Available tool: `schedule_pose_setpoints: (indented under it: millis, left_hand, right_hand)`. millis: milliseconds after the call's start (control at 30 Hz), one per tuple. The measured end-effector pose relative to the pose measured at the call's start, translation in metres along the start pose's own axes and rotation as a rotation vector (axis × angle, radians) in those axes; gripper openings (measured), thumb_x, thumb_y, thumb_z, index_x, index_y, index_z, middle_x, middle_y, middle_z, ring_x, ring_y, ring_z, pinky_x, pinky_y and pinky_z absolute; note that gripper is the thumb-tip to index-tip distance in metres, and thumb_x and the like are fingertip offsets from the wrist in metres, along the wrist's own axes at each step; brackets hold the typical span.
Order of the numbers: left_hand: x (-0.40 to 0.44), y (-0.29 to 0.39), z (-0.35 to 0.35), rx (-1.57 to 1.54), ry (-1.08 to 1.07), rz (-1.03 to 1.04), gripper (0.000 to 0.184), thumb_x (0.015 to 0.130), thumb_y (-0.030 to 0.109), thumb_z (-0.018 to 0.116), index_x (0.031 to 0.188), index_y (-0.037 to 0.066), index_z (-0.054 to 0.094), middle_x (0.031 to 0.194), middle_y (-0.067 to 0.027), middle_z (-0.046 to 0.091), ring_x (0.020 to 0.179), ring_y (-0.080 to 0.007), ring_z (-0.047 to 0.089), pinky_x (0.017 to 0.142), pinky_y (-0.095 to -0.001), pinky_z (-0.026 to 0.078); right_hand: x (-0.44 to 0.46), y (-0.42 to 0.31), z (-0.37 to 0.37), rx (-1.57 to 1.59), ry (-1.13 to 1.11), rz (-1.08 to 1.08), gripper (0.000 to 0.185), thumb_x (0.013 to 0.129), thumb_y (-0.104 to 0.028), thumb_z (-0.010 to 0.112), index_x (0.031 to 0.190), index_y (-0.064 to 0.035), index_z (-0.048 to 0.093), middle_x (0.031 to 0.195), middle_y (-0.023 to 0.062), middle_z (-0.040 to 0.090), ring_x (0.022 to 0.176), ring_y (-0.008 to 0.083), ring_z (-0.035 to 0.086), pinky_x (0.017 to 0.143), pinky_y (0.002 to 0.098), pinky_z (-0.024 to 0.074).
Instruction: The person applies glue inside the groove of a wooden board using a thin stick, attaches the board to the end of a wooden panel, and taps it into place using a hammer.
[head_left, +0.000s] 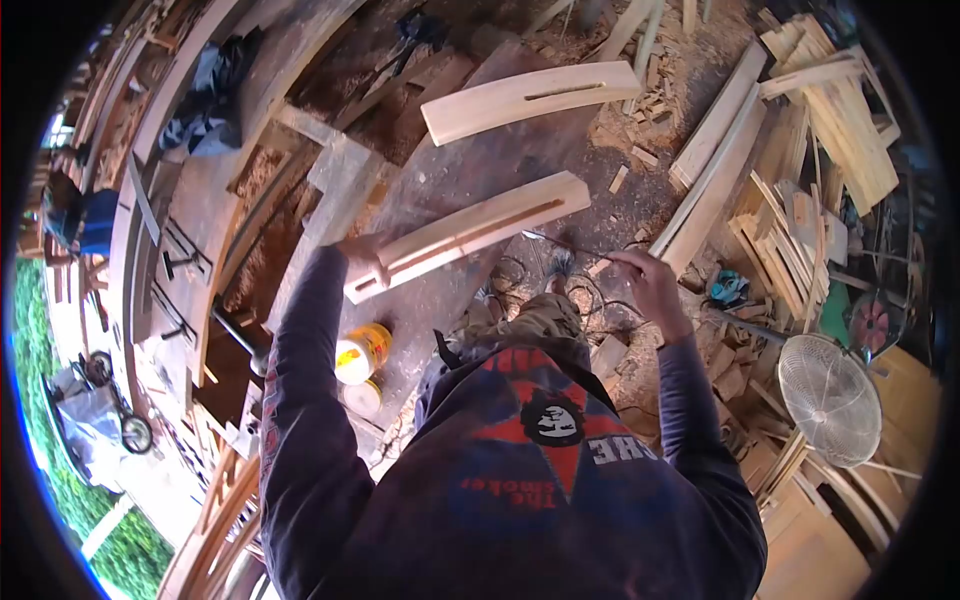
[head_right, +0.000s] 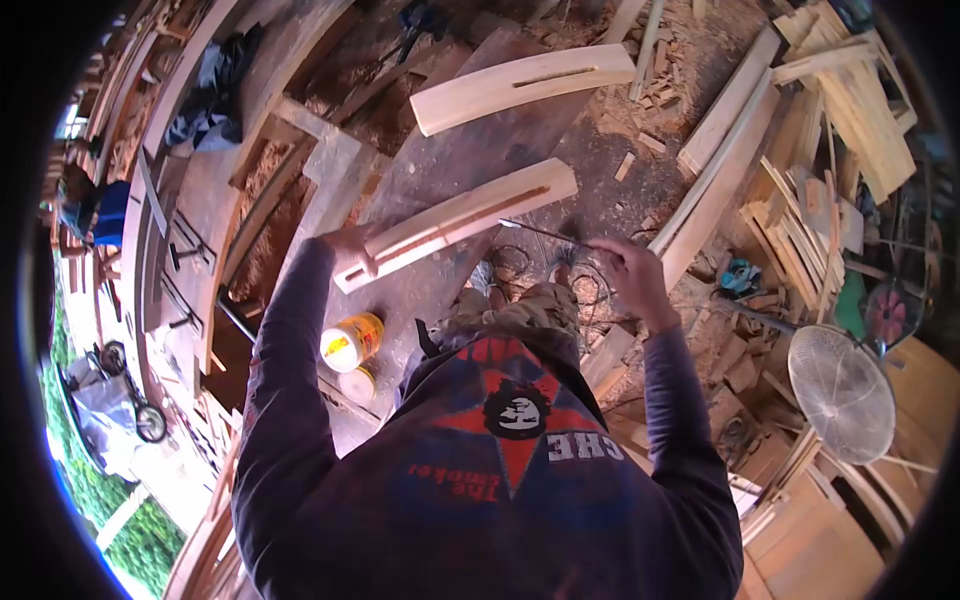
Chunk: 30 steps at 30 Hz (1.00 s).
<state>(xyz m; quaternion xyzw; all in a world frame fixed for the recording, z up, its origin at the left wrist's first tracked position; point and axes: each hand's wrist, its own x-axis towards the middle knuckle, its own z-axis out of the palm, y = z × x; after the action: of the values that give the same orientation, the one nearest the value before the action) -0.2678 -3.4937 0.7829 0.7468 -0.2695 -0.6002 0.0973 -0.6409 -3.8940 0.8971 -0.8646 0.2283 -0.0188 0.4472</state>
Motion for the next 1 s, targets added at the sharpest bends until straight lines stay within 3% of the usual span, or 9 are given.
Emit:
schedule_pose_setpoints:
  millis: [33, 100, 167, 267, 367, 567, 800, 900, 1000]
  left_hand:
    - [0.0, -0.005, -0.001, -0.075, -0.021, 0.034, 0.128, 0.054, 0.01, 0.09, 0.162, 0.005, 0.022, 0.162, -0.0199, 0.038, 0.151, -0.0315, 0.032, 0.123, -0.039, 0.027]
    - [-0.008, -0.006, -0.004, -0.166, 0.015, 0.004, 0.118, 0.057, 0.004, 0.087, 0.16, 0.007, 0.03, 0.16, -0.0185, 0.041, 0.15, -0.0297, 0.035, 0.123, -0.0391, 0.027]
    - [-0.016, 0.002, -0.006, -0.14, -0.006, 0.016, 0.116, 0.053, 0.018, 0.088, 0.157, 0.004, 0.038, 0.153, -0.0185, 0.051, 0.143, -0.0309, 0.045, 0.12, -0.0393, 0.032]
    - [-0.014, 0.0, -0.005, -0.095, 0.023, 0.045, 0.111, 0.053, 0.018, 0.088, 0.155, 0.006, 0.043, 0.147, -0.0167, 0.057, 0.138, -0.0315, 0.051, 0.117, -0.039, 0.037]
    - [-0.016, -0.005, -0.007, -0.105, 0.03, 0.071, 0.11, 0.053, 0.019, 0.087, 0.153, 0.006, 0.045, 0.145, -0.0162, 0.059, 0.137, -0.0323, 0.052, 0.115, -0.0399, 0.038]
    - [0.0, -0.018, -0.007, 0.05, 0.018, 0.202, 0.102, 0.051, 0.023, 0.087, 0.145, 0.006, 0.053, 0.14, -0.0177, 0.062, 0.131, -0.035, 0.056, 0.111, -0.0428, 0.042]
    - [-0.02, 0.0, -0.008, 0.046, 0.018, 0.152, 0.099, 0.052, 0.024, 0.09, 0.143, 0.005, 0.055, 0.137, -0.0198, 0.063, 0.129, -0.037, 0.057, 0.111, -0.044, 0.043]
    - [-0.013, -0.008, -0.003, 0.07, 0.062, 0.172, 0.101, 0.054, 0.024, 0.091, 0.144, 0.002, 0.053, 0.139, -0.0224, 0.062, 0.13, -0.0374, 0.056, 0.112, -0.0432, 0.043]
    - [-0.009, -0.011, 0.0, 0.066, 0.112, 0.177, 0.102, 0.055, 0.024, 0.091, 0.145, -0.002, 0.051, 0.14, -0.0238, 0.06, 0.132, -0.0373, 0.056, 0.113, -0.0422, 0.043]
  right_hand:
    - [0.012, -0.007, -0.004, -0.216, -0.031, -0.098, 0.02, 0.099, -0.022, 0.066, 0.114, -0.0113, 0.075, 0.098, 0.0075, 0.076, 0.084, 0.021, 0.072, 0.075, 0.0339, 0.0562]
    - [0.036, -0.019, -0.01, -0.26, -0.064, -0.132, 0.02, 0.099, -0.026, 0.066, 0.114, -0.0163, 0.076, 0.101, 0.0091, 0.076, 0.083, 0.0257, 0.073, 0.073, 0.0378, 0.0569]
    - [0.059, -0.035, -0.016, -0.413, -0.109, -0.102, 0.017, 0.098, -0.022, 0.065, 0.109, -0.0148, 0.076, 0.098, 0.0116, 0.074, 0.084, 0.03, 0.072, 0.075, 0.04, 0.0567]
    - [0.086, -0.063, -0.025, -0.597, -0.159, -0.166, 0.015, 0.095, -0.02, 0.067, 0.104, -0.0134, 0.076, 0.099, 0.0116, 0.074, 0.087, 0.0336, 0.07, 0.079, 0.0424, 0.0565]
    - [0.105, -0.063, -0.024, -0.624, -0.169, -0.252, 0.015, 0.092, -0.019, 0.068, 0.103, -0.0129, 0.076, 0.1, 0.0117, 0.074, 0.091, 0.0346, 0.069, 0.082, 0.0427, 0.0561]
    - [0.126, -0.052, -0.016, -0.709, -0.206, -0.221, 0.015, 0.094, -0.02, 0.067, 0.103, -0.0138, 0.076, 0.101, 0.0108, 0.074, 0.095, 0.032, 0.07, 0.085, 0.0442, 0.0555]
    - [0.125, -0.046, -0.008, -0.932, -0.269, -0.155, 0.015, 0.095, -0.017, 0.065, 0.104, -0.0118, 0.074, 0.1, 0.0126, 0.074, 0.093, 0.033, 0.071, 0.082, 0.0434, 0.0561]
    - [0.11, -0.042, 0.001, -0.861, -0.325, -0.239, 0.013, 0.092, -0.015, 0.065, 0.101, -0.0127, 0.074, 0.092, 0.0137, 0.073, 0.089, 0.0354, 0.07, 0.079, 0.0471, 0.0557]
    - [0.103, -0.05, 0.007, -0.828, -0.33, -0.202, 0.014, 0.09, -0.013, 0.066, 0.101, -0.0102, 0.074, 0.095, 0.0144, 0.073, 0.089, 0.0349, 0.07, 0.08, 0.0461, 0.0561]
